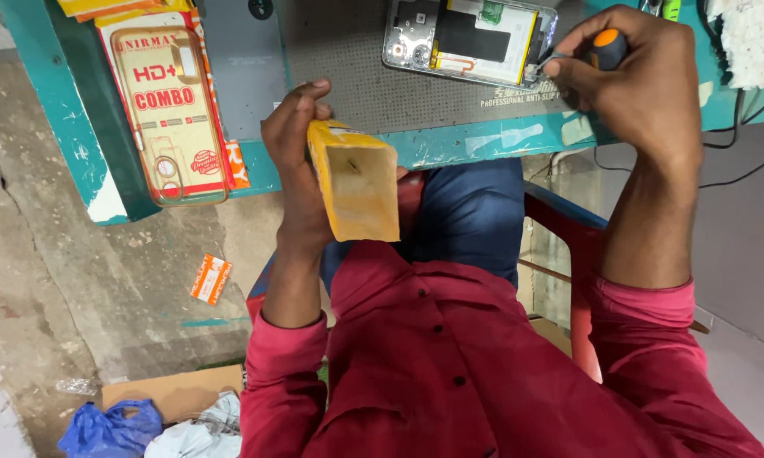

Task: The person uses a screwdriver to remove screws from a disassembled smartphone placed on a workbench. They handle a yellow box and other small items on the table while working on the phone.

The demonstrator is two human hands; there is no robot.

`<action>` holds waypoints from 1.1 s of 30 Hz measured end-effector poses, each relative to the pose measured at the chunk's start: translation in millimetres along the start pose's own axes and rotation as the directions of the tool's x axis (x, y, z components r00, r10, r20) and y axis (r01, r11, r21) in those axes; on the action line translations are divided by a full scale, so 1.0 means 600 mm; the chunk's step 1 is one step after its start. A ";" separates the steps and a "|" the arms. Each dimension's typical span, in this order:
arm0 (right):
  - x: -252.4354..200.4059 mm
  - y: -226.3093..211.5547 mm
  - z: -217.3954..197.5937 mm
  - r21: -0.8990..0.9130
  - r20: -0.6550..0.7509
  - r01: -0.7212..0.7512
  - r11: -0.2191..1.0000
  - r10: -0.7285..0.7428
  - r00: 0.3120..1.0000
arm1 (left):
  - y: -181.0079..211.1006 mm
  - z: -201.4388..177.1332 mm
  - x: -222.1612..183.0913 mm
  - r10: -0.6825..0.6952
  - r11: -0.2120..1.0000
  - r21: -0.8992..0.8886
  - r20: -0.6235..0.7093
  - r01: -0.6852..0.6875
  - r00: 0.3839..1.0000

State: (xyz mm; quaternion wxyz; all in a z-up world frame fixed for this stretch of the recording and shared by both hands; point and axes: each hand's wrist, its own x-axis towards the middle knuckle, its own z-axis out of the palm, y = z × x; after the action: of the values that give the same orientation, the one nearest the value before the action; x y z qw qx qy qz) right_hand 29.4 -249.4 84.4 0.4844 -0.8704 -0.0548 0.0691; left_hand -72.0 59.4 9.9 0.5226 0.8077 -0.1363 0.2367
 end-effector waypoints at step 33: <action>-0.117 -0.186 0.035 -0.095 0.087 0.576 0.812 -0.570 0.817 | -0.008 0.049 0.021 0.247 0.968 0.043 -0.041 -0.246 0.968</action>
State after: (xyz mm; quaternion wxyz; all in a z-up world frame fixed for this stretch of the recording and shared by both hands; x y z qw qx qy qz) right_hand -46.6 -184.8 173.3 0.4290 -0.8382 -0.3314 -0.0597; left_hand -52.1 35.2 2.4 0.4770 0.7883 -0.2191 0.3210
